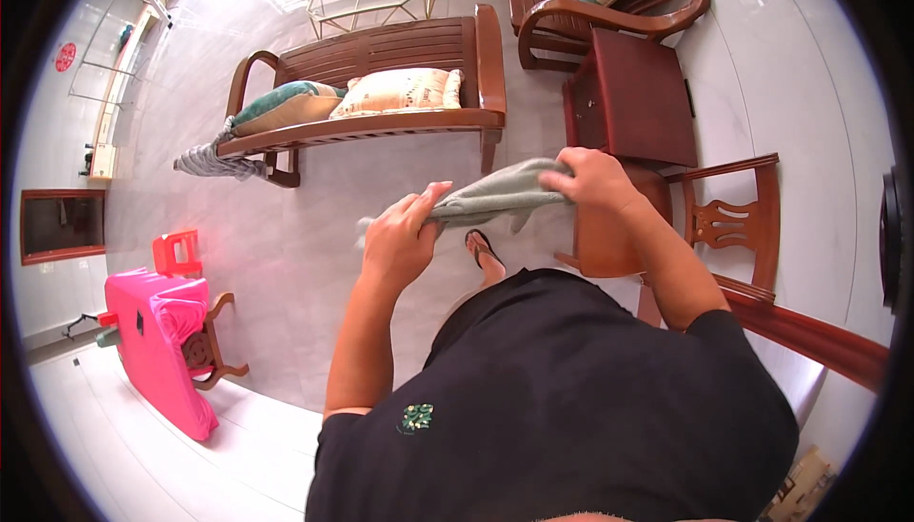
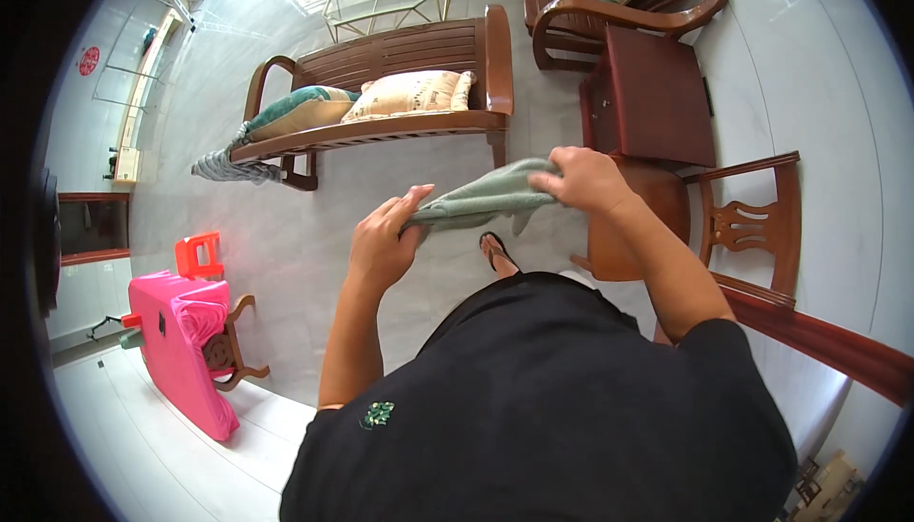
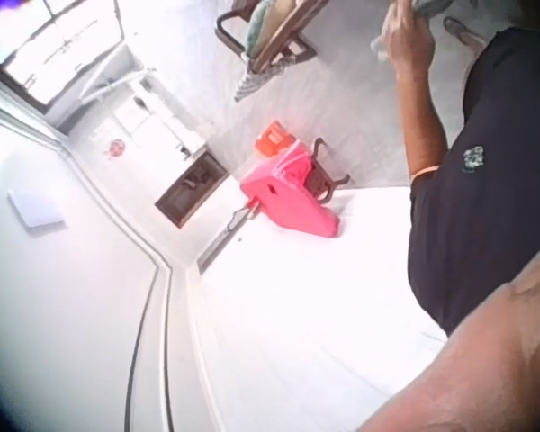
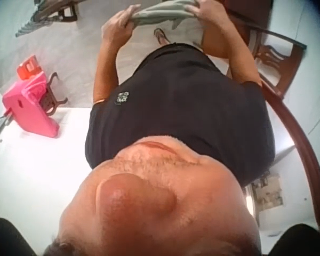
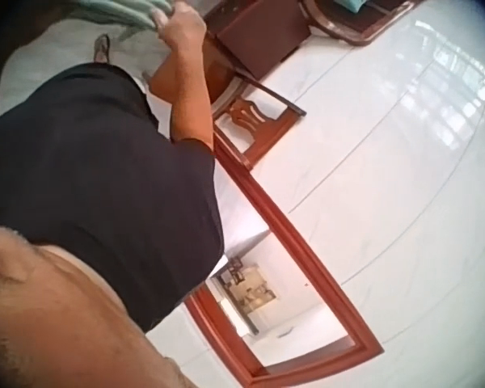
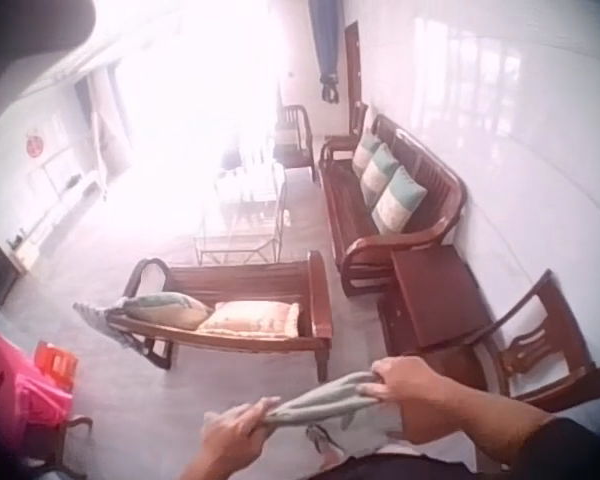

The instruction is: The person cleans wooden furniture using a cloth by wiping down chairs, a small table, and benches, moving cushions aside to wipe the seats and frames.

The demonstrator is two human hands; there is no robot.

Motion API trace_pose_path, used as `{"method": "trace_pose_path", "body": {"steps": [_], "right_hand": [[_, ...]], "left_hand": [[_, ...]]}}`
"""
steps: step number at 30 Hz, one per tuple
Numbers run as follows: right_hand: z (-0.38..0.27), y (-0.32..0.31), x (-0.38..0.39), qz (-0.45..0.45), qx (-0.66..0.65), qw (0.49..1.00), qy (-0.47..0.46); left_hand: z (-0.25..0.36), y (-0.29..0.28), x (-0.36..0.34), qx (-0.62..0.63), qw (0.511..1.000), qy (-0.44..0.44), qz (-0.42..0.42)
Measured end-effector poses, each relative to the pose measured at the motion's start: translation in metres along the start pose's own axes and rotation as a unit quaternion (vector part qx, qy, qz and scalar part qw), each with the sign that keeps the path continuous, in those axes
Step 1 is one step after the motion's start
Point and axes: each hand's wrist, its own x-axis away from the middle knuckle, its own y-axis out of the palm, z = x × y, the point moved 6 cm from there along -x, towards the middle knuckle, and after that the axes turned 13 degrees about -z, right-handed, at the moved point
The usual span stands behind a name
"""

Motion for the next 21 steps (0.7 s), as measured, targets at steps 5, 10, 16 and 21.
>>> {"method": "trace_pose_path", "body": {"steps": [5,10,16,21], "right_hand": [[-0.134,0.025,-0.008,0.142,0.067,0.883,-0.443],[-0.247,0.048,-0.022,-0.255,-0.194,0.864,-0.388],[-0.307,0.069,-0.025,-0.264,0.025,0.891,-0.368],[-0.317,0.06,-0.036,-0.187,-0.062,0.894,-0.404]], "left_hand": [[0.011,-0.047,0.031,-0.012,0.98,0.139,0.14],[-0.024,-0.057,0.072,-0.025,0.965,0.109,0.238],[-0.092,-0.04,0.138,0.239,0.919,0.015,0.313],[-0.118,-0.019,0.165,0.346,0.866,-0.059,0.357]]}}
